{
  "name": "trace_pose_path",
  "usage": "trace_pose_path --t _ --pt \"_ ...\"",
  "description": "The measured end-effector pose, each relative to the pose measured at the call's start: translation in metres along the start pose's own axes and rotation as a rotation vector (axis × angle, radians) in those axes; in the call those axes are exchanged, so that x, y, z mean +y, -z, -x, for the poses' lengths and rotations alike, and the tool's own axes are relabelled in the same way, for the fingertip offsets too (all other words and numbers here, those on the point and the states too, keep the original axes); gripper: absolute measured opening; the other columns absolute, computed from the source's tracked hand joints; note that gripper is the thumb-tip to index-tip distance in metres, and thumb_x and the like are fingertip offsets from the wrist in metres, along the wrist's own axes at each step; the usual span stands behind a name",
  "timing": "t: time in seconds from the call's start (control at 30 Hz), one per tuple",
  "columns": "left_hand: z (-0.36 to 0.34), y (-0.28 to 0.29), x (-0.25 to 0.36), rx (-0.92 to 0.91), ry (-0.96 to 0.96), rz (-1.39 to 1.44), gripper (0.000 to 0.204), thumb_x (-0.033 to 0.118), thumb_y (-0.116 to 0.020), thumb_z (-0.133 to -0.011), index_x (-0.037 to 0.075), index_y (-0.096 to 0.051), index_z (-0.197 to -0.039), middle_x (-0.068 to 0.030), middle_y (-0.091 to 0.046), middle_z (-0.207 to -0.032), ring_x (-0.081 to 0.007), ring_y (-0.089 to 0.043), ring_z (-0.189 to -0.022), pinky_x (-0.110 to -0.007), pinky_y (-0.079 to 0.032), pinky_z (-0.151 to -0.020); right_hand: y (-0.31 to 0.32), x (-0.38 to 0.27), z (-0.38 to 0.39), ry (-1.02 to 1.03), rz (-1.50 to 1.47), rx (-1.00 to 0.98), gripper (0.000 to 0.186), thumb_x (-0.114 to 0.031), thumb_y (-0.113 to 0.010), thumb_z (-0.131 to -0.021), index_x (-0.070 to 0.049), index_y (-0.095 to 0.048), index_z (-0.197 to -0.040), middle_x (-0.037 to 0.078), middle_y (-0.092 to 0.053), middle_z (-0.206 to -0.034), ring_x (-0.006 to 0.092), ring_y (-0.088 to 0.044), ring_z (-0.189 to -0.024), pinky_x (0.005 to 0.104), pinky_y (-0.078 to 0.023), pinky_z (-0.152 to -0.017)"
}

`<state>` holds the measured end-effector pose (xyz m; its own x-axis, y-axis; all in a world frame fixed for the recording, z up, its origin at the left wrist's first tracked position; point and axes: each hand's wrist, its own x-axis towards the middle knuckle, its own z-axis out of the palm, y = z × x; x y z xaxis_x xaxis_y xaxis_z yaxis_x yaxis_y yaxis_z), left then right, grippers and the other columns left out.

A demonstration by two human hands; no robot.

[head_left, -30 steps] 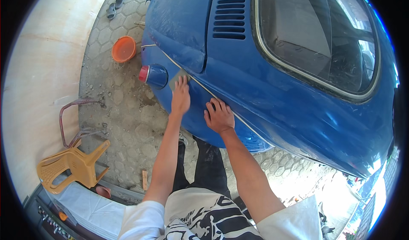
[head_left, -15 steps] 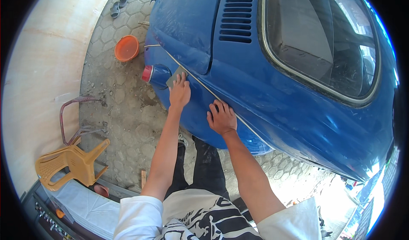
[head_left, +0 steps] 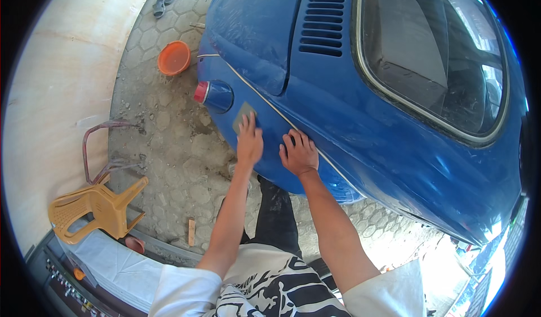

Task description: The person is sanding the exterior body of a blue vintage car using a sanding block and a bucket of water.

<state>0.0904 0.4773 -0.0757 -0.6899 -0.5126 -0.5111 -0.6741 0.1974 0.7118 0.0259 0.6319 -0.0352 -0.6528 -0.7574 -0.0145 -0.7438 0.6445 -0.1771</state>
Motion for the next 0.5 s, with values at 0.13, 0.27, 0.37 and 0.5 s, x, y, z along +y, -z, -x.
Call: trace_pose_path --t 0.13,0.27,0.37,0.5 --pt "0.037 -0.02 -0.015 -0.116 0.055 0.054 0.059 0.033 -0.028 -0.098 0.014 -0.022 -0.153 -0.0166 -0.013 -0.16 -0.0425 -0.012 -0.145 -0.059 -0.013 -0.114 0.004 0.008 0.003 -0.021 0.027 0.001 0.024 -0.03 -0.057 -0.087 -0.015 -0.057 -0.106 0.002 -0.053 -0.117 0.0205 -0.049 -0.116 0.0353 -0.044 -0.089" --pt "-0.04 0.027 -0.04 0.018 0.035 0.045 0.059 0.034 -0.03 -0.099 0.016 -0.019 -0.154 -0.0166 -0.012 -0.16 -0.0423 -0.011 -0.146 -0.061 -0.014 -0.114 0.001 -0.015 -0.011 0.027 -0.029 0.02 0.024 -0.03 -0.057 -0.087 -0.015 -0.057 -0.106 0.002 -0.053 -0.116 0.0207 -0.049 -0.116 0.0355 -0.043 -0.089" --pt "-0.039 0.026 -0.019 -0.028 0.046 0.014 0.059 0.033 -0.029 -0.099 0.015 -0.018 -0.154 -0.017 -0.012 -0.16 -0.0425 -0.013 -0.145 -0.059 -0.014 -0.114 0.0 -0.008 -0.007 0.004 -0.003 0.018 0.024 -0.03 -0.057 -0.087 -0.016 -0.058 -0.105 0.002 -0.053 -0.116 0.0207 -0.05 -0.116 0.0355 -0.043 -0.089" --pt "0.036 -0.013 -0.015 -0.078 0.009 0.007 0.059 0.033 -0.028 -0.099 0.015 -0.019 -0.154 -0.0171 -0.012 -0.16 -0.0424 -0.014 -0.145 -0.057 -0.014 -0.115 0.003 0.008 0.001 -0.018 0.022 0.03 0.024 -0.03 -0.057 -0.086 -0.015 -0.058 -0.106 0.002 -0.054 -0.116 0.0206 -0.05 -0.115 0.0355 -0.043 -0.089"
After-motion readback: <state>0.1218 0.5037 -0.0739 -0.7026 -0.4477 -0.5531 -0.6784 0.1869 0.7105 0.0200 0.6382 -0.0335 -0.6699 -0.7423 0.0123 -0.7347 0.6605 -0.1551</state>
